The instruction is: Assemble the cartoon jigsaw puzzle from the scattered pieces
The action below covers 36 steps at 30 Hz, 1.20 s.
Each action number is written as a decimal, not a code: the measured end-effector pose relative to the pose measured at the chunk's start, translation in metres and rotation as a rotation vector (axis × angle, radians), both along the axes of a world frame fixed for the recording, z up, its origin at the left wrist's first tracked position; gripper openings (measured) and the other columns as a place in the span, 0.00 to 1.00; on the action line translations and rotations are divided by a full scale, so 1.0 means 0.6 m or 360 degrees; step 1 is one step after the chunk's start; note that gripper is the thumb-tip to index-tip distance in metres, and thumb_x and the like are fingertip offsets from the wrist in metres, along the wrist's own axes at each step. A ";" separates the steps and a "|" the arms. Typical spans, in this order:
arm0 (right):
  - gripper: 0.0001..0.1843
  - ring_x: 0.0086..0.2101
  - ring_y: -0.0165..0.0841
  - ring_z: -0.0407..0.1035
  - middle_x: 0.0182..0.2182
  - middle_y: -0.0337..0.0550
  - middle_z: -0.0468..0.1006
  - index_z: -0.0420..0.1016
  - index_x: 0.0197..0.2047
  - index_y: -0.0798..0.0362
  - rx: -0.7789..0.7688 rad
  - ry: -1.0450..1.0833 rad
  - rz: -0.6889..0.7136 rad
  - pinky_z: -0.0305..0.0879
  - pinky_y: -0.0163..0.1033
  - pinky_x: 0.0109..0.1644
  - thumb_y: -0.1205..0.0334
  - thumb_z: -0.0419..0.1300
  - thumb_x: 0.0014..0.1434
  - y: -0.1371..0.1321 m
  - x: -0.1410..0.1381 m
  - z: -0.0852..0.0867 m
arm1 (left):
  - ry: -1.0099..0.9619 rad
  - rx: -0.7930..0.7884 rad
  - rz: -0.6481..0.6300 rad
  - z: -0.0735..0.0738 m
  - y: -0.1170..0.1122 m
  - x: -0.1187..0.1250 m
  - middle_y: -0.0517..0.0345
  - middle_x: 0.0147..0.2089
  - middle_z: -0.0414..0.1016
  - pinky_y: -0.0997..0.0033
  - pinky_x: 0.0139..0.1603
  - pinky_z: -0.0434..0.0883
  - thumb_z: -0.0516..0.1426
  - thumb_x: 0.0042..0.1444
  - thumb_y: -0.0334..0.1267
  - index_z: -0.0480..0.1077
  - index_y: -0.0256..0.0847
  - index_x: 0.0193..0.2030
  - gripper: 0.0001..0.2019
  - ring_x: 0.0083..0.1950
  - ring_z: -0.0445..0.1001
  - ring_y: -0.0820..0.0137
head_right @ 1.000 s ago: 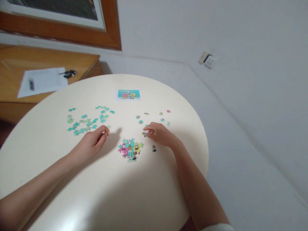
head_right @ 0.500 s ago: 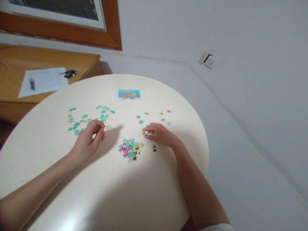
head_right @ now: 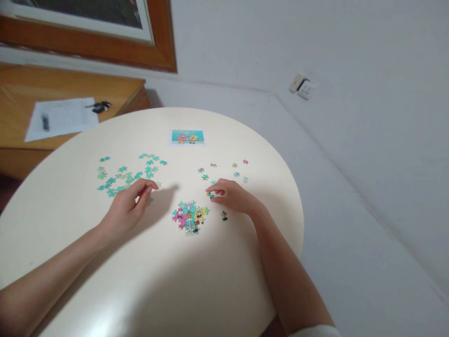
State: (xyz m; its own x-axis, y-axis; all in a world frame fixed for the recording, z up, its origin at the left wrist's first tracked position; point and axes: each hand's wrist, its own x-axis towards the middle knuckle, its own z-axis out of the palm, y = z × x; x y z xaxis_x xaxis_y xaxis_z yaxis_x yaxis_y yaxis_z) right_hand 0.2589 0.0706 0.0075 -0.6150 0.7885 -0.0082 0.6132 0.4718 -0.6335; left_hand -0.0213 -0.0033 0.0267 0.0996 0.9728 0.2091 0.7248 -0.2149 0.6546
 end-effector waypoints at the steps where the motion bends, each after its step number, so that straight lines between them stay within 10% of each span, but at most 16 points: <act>1: 0.13 0.31 0.29 0.67 0.33 0.43 0.73 0.79 0.44 0.52 -0.0001 -0.0001 -0.0002 0.63 0.36 0.39 0.64 0.60 0.54 0.000 0.000 0.001 | -0.0002 0.0002 -0.0005 0.000 0.000 0.000 0.63 0.22 0.63 0.73 0.28 0.61 0.42 0.61 0.40 0.66 0.40 0.40 0.14 0.23 0.65 0.71; 26: 0.04 0.28 0.27 0.65 0.28 0.40 0.74 0.77 0.29 0.54 -0.0026 -0.0058 -0.0059 0.60 0.34 0.35 0.65 0.60 0.51 0.000 0.005 0.012 | -0.0075 0.0097 0.0029 0.007 0.001 0.003 0.63 0.22 0.66 0.76 0.23 0.59 0.46 0.55 0.39 0.61 0.42 0.34 0.06 0.23 0.65 0.73; 36: 0.08 0.26 0.27 0.63 0.24 0.39 0.73 0.73 0.27 0.54 0.0253 0.0071 -0.0500 0.58 0.34 0.33 0.63 0.55 0.54 0.010 0.012 0.012 | -0.0053 0.0141 0.0012 0.011 -0.002 0.005 0.64 0.22 0.64 0.73 0.25 0.60 0.43 0.57 0.36 0.55 0.44 0.33 0.04 0.21 0.63 0.72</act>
State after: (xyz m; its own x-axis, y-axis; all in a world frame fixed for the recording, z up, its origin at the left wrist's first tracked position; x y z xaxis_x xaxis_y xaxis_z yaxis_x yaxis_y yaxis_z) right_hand 0.2658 0.0769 0.0149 -0.3392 0.9284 0.1514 0.7175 0.3594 -0.5966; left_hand -0.0184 -0.0042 0.0333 0.0842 0.9511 0.2974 0.7047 -0.2678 0.6570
